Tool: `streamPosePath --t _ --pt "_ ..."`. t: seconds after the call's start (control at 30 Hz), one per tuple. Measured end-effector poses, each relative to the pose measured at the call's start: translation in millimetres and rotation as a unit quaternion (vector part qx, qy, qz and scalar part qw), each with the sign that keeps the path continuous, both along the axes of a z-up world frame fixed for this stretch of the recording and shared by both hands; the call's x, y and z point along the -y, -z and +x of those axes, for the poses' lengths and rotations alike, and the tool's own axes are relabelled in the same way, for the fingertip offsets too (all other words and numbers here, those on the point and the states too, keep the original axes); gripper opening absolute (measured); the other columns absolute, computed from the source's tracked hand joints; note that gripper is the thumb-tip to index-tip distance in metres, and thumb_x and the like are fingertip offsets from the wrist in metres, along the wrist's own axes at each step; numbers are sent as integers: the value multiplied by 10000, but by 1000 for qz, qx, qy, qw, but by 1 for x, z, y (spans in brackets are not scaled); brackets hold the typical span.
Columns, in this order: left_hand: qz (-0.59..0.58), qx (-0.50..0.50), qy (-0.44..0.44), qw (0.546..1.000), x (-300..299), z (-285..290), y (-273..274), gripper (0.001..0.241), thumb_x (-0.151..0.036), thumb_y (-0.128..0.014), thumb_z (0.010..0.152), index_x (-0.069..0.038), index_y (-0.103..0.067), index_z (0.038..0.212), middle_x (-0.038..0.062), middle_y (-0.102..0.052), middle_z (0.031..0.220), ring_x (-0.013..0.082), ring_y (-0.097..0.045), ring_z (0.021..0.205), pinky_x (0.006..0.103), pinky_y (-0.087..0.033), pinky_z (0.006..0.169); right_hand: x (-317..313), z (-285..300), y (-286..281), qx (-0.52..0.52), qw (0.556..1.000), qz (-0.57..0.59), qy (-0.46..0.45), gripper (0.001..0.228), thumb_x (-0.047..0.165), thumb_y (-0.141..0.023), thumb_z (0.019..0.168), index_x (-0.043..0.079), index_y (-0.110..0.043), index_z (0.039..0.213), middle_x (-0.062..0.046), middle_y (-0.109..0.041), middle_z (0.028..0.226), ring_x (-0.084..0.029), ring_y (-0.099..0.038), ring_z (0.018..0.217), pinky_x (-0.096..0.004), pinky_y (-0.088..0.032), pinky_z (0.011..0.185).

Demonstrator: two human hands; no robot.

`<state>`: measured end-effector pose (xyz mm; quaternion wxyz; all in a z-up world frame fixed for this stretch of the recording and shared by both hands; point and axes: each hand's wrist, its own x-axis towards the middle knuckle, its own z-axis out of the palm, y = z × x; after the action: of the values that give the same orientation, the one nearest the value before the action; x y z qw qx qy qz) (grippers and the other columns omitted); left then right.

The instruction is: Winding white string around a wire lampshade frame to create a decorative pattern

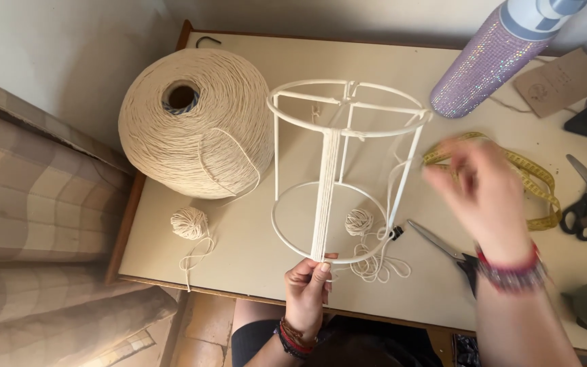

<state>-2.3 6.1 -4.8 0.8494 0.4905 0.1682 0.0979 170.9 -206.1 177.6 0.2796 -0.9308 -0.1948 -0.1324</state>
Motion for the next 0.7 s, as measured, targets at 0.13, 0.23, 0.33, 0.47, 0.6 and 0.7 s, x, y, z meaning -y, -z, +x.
streamPosePath --t 0.13,0.23,0.33,0.47,0.6,0.7 --pt "6 -4 4 1000 -2 -1 -4 221 -142 -694 961 32 -798 1051 25 -547 538 65 -389 421 205 -312 363 -7 48 13 -9 995 85 -52 441 204 -739 1001 7 -623 1377 -151 -569 1124 -177 -616 760 -348 -530 798" --pt "1 -15 -3 1000 -3 -1 -5 230 -147 -698 956 30 -802 1059 21 -524 527 69 -383 425 207 -298 367 -9 60 15 -48 984 133 -107 270 117 -705 1029 -12 -631 1254 -133 -608 1078 -196 -628 831 -322 -527 824" --pt "0 -14 -1 1000 -3 -1 -3 213 -134 -694 960 36 -797 1037 47 -557 532 75 -375 393 204 -304 345 -15 59 11 -57 980 179 -59 35 31 -709 1044 37 -702 1078 -75 -655 1076 -146 -612 881 -256 -509 839" --pt "7 -21 -1 1000 -1 -1 0 232 -157 -697 953 34 -799 1038 38 -570 557 73 -409 416 202 -318 353 -22 63 5 -97 976 179 -72 208 96 -666 1051 80 -648 1258 -49 -609 1109 -111 -580 877 -245 -491 805" --pt "10 -26 -1 1000 -3 -1 2 253 -173 -704 949 27 -803 1068 5 -535 556 74 -434 444 204 -326 357 -37 72 1 -194 963 186 -29 198 230 -587 1063 93 -678 1172 -17 -550 1072 -104 -539 848 -281 -538 638" --pt "9 -7 -19 1000 -4 0 3 168 -136 -700 944 14 -773 921 122 -783 841 77 -460 452 208 -343 335 -28 72 13 62 984 130 -104 118 63 -681 1113 -5 -751 1048 -129 -608 964 -232 -614 841 -346 -481 818"
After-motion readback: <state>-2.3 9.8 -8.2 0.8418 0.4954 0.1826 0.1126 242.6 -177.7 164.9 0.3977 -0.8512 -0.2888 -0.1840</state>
